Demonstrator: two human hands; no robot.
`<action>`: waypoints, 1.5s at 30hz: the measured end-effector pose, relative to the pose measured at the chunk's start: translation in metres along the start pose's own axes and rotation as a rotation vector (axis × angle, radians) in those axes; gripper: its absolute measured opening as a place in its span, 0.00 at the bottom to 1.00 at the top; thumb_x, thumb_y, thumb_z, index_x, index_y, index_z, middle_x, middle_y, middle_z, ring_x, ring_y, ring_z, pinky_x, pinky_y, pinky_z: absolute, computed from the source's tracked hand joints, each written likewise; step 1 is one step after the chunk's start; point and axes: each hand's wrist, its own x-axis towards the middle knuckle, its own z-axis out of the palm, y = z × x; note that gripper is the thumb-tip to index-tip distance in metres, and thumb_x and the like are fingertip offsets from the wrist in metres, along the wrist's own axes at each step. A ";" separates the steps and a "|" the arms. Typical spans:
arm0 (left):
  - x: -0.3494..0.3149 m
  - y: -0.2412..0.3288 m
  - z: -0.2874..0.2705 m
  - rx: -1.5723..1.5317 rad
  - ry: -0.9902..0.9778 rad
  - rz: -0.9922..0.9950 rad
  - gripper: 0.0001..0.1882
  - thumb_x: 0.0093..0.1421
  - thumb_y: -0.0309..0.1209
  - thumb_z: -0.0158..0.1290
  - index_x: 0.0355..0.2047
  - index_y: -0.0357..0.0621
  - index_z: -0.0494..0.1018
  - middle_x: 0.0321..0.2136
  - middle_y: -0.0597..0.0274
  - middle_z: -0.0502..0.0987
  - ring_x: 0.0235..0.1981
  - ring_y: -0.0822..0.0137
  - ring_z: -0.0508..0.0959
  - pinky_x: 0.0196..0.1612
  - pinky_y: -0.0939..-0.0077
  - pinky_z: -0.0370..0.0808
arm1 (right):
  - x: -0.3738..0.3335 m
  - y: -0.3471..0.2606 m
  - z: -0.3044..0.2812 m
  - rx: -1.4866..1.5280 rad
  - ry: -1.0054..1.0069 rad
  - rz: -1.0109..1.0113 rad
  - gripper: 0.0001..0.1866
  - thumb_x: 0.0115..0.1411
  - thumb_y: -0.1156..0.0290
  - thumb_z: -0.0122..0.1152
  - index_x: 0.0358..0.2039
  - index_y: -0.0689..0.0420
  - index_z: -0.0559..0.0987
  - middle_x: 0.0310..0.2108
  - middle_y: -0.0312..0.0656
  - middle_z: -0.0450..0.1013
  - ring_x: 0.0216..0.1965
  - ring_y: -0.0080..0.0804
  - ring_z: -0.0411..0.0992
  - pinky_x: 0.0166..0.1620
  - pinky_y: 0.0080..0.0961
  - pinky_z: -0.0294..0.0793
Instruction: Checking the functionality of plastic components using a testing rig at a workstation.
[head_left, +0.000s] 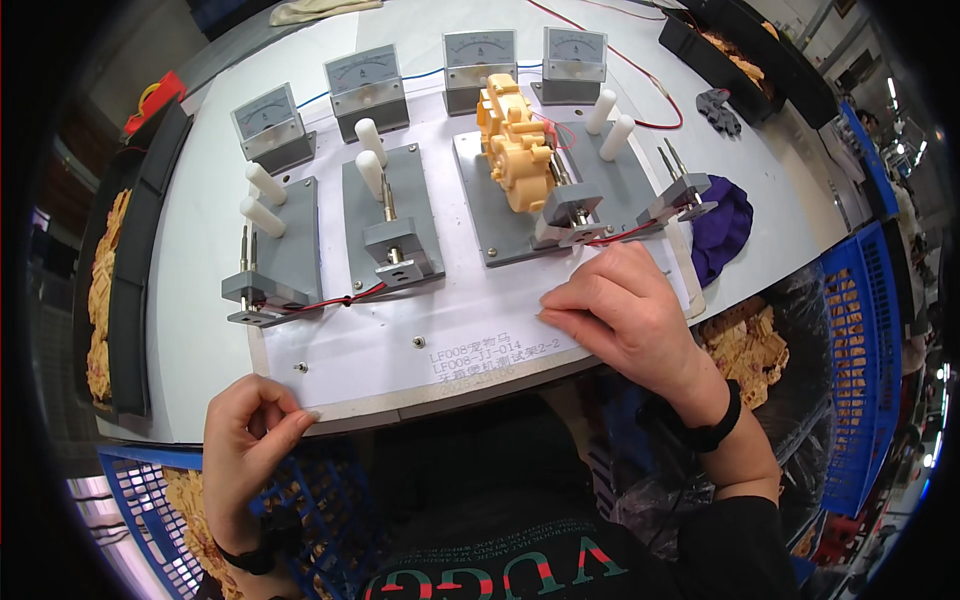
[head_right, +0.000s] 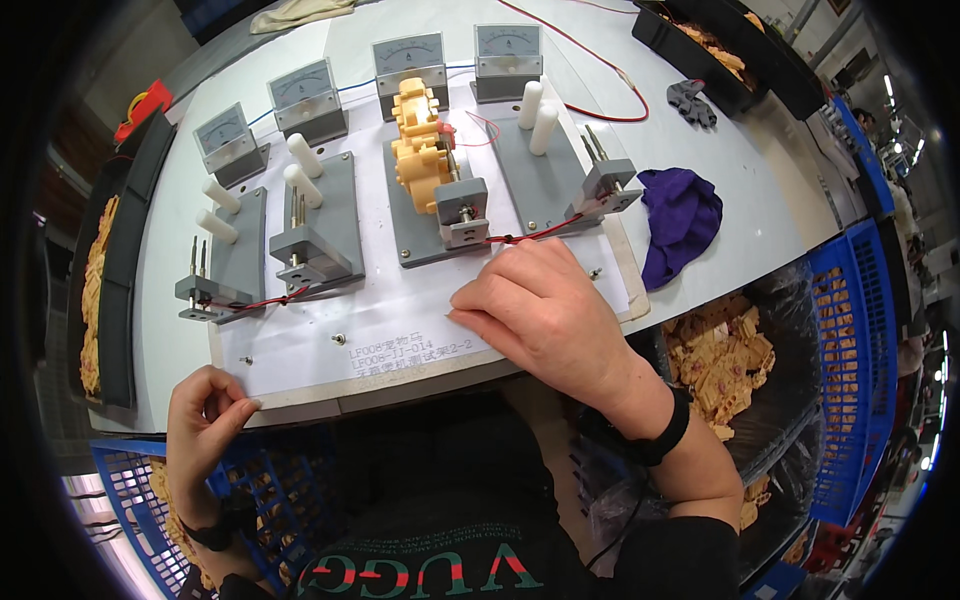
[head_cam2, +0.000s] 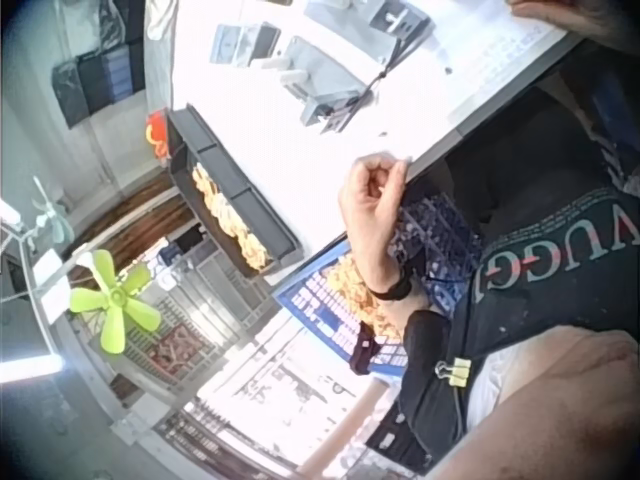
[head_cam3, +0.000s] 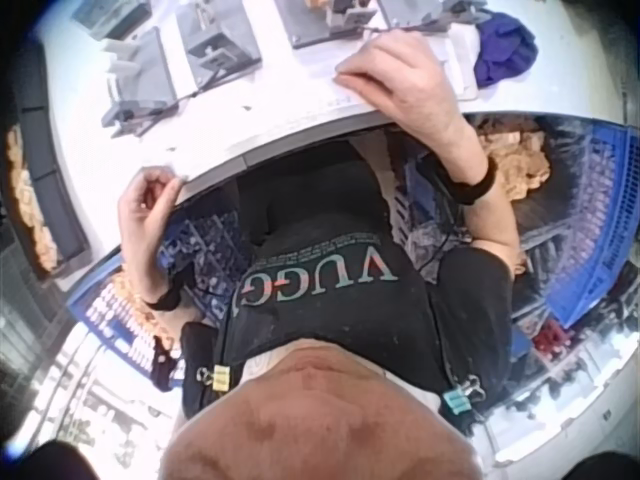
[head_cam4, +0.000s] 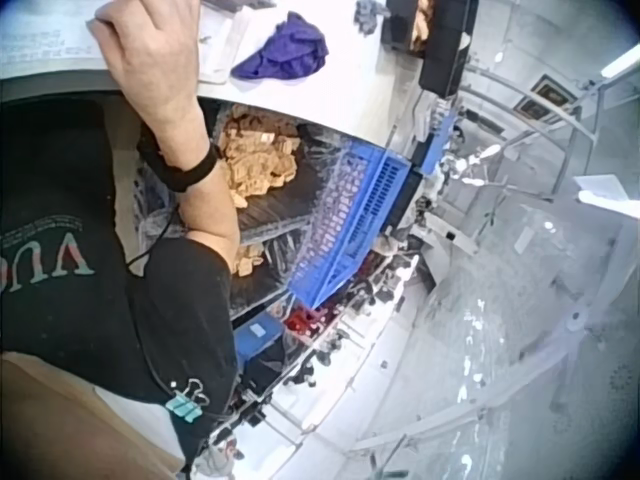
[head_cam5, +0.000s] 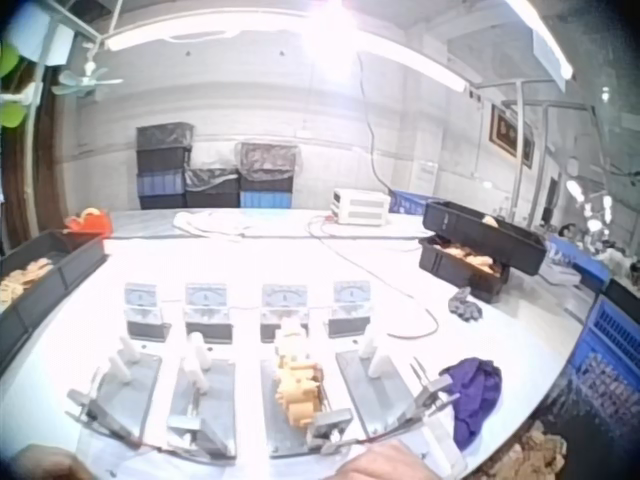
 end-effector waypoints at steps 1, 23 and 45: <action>0.000 0.001 0.000 0.001 -0.005 0.000 0.10 0.51 0.22 0.62 0.23 0.38 0.70 0.16 0.75 0.65 0.16 0.86 0.60 0.18 0.90 0.54 | 0.000 0.000 0.000 0.002 0.005 -0.004 0.10 0.44 0.75 0.71 0.28 0.55 0.79 0.25 0.34 0.71 0.29 0.33 0.68 0.36 0.28 0.65; 0.001 0.008 -0.003 0.077 -0.038 -0.008 0.10 0.52 0.25 0.62 0.24 0.38 0.70 0.14 0.75 0.66 0.17 0.84 0.62 0.20 0.88 0.56 | -0.005 -0.002 0.000 -0.021 0.055 -0.019 0.07 0.50 0.70 0.67 0.27 0.55 0.76 0.26 0.35 0.68 0.31 0.33 0.68 0.38 0.29 0.65; 0.128 0.194 0.075 1.104 -0.132 1.061 0.22 0.40 0.33 0.66 0.39 0.51 0.77 0.41 0.63 0.75 0.50 0.60 0.71 0.51 0.65 0.67 | 0.000 -0.010 0.007 0.544 0.268 0.246 0.17 0.52 0.74 0.67 0.43 0.58 0.74 0.34 0.37 0.74 0.31 0.22 0.70 0.37 0.20 0.71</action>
